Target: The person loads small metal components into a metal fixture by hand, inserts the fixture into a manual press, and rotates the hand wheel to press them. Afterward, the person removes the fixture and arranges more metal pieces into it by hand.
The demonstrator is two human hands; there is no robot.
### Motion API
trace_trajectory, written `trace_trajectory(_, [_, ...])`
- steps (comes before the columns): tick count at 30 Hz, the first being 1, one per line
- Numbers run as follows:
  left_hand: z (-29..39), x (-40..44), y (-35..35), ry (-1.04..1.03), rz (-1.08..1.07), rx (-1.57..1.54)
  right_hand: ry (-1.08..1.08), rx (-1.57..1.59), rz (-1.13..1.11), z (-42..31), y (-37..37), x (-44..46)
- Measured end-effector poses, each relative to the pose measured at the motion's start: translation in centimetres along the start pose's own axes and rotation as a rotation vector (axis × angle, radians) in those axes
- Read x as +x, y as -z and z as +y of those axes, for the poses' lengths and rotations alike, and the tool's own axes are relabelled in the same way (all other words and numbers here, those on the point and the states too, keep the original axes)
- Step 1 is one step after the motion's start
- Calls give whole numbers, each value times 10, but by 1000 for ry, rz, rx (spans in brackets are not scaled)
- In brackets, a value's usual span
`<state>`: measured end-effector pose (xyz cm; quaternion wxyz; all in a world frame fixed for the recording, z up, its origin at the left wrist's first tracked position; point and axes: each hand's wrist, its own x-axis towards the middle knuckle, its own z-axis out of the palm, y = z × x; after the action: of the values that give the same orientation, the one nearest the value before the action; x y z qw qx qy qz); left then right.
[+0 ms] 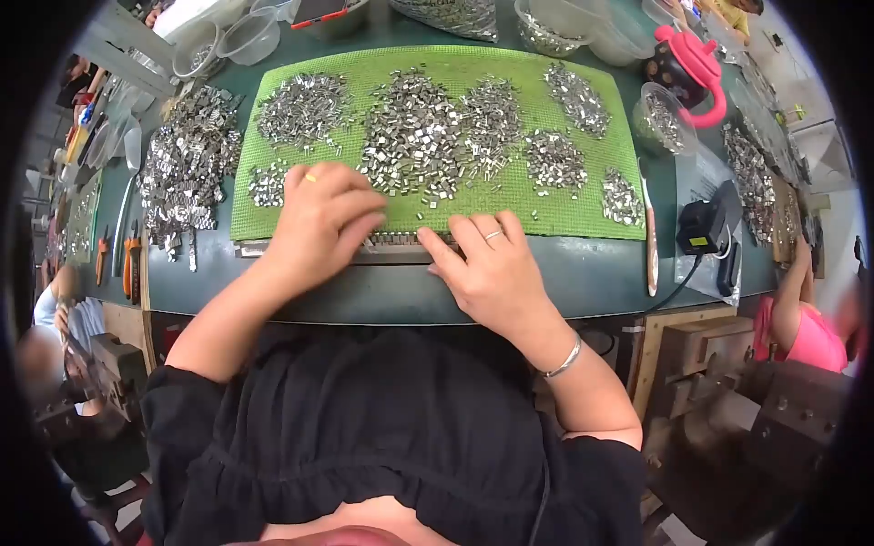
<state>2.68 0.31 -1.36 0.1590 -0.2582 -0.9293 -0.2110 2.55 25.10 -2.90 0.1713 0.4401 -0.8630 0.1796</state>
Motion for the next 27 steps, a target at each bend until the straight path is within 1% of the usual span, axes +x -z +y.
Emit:
trace_trajectory(2, [-6,12,-2,7,2,1,-8,18,-13,-2,-1,1])
trace_trajectory(3, [-7,18,-4,7,4,-2,1,-36,-15,-5,-3,3])
trace_trajectory(5, [-9,26,-9,30,-70,69,11,-93,-20,-8,-6,4])
trace_trajectory(7, [-7,32,-11,50,-79,69,11,-114,39,-9,-9,4])
trace_trajectory(9, [-7,33,-14,-29,-80,128,-4,-123,50,-11,-10,4])
trace_trajectory(10, [-7,32,-14,-26,-80,127,-19,-132,66,-13,-10,4])
trace_trajectory(12, [-7,28,-12,-70,9,87,-38,-124,77,-16,-10,4])
trace_trajectory(13, [-5,25,-9,-71,8,87,-59,-119,91,-16,-10,4])
trace_trajectory(14, [-2,20,-3,-8,-39,-42,-62,-118,90,-14,-10,4])
trace_trajectory(15, [2,13,0,56,-87,-171,-104,1,86,-11,-8,6])
trace_trajectory(17, [6,1,0,50,-53,-204,-196,213,100,-4,-8,12])
trace_trajectory(18, [9,-4,-2,100,-57,-251,-198,212,101,-1,-7,17])
trace_trajectory(19, [9,-8,-4,149,-61,-298,-196,212,48,3,-6,23])
trace_trajectory(20, [7,-12,-9,112,-38,-271,-196,212,-5,6,-6,27])
trace_trajectory(22, [9,-10,-7,114,-42,-275,-210,251,-9,11,-10,38])
trace_trajectory(24, [9,-9,-4,121,-47,-278,-210,220,-181,15,-8,48])
trace_trajectory(26, [5,-4,-1,174,-97,-351,-201,215,-211,17,-8,57])
trace_trajectory(27, [1,-1,-3,145,-62,-254,-192,208,-243,17,-9,60])
